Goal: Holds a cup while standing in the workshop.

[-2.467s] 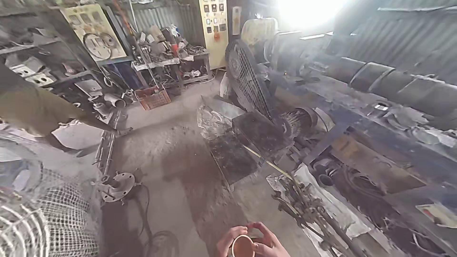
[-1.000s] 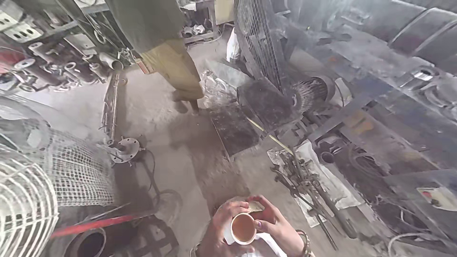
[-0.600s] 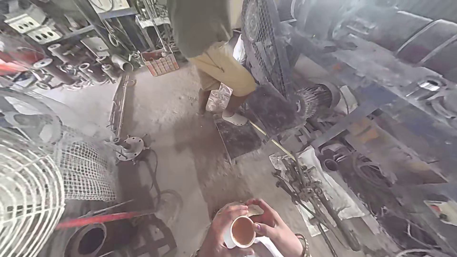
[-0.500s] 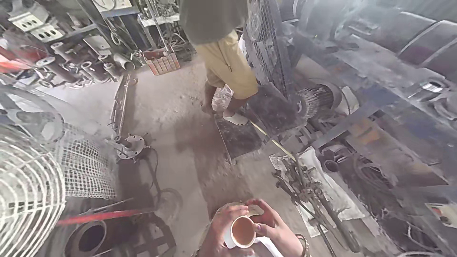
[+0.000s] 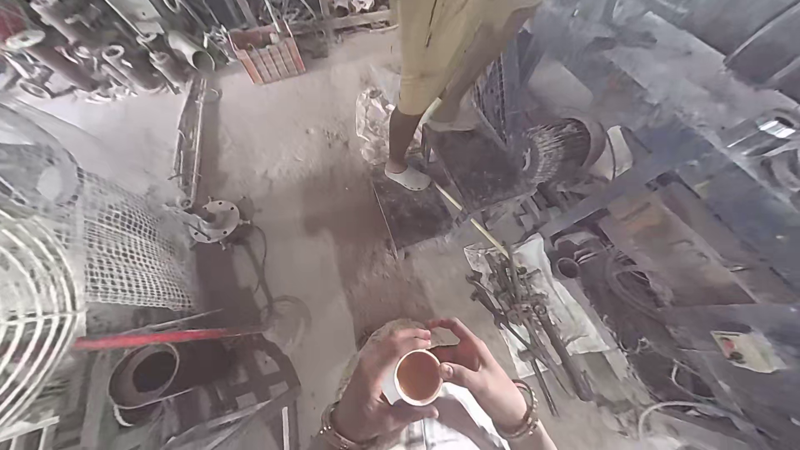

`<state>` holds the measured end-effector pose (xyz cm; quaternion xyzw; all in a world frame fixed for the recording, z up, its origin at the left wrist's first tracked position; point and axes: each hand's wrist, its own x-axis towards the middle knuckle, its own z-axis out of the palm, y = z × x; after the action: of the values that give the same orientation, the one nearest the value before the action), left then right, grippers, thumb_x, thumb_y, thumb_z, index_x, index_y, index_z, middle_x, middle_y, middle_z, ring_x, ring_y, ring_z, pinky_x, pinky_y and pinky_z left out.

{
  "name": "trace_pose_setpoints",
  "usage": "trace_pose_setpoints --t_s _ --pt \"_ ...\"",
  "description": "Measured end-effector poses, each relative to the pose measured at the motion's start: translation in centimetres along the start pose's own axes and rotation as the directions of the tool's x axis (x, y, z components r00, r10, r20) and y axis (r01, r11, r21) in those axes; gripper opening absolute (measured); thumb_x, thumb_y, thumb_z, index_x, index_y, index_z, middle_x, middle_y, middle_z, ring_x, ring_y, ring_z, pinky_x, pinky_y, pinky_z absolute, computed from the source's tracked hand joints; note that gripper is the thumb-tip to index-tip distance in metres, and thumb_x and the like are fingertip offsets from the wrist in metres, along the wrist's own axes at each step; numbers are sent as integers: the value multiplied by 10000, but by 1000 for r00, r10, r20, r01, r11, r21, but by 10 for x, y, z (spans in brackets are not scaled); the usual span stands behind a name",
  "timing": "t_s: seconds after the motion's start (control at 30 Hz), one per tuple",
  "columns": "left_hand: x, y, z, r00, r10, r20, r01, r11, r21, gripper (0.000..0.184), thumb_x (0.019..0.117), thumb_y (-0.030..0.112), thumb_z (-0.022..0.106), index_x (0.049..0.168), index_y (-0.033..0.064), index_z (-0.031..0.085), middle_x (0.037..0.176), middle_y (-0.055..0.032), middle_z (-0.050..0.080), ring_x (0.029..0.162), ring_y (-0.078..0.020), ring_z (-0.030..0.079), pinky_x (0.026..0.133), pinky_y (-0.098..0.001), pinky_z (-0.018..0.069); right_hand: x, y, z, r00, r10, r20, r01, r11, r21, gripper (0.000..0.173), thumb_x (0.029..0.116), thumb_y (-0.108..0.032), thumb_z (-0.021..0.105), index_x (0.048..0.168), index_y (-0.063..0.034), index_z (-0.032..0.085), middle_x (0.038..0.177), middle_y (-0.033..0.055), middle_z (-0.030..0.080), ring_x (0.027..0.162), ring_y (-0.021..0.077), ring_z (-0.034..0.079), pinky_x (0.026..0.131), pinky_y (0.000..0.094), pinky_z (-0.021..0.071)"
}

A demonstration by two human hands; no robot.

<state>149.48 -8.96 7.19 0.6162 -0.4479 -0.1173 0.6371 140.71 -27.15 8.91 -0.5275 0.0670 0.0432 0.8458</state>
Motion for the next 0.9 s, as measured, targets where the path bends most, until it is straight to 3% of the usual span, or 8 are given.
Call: trace_pose_setpoints --t_s 0.9 --pt "-7 3 14 999 -15 -40 14 1000 -6 603 859 368 819 1312 47 584 1335 -91 629 1303 -129 569 1105 -281 480 -7 5 -9 999 3 50 -4 1000 26 626 864 -433 776 1310 -131 457 1084 -39 750 915 90 742 826 270 617"
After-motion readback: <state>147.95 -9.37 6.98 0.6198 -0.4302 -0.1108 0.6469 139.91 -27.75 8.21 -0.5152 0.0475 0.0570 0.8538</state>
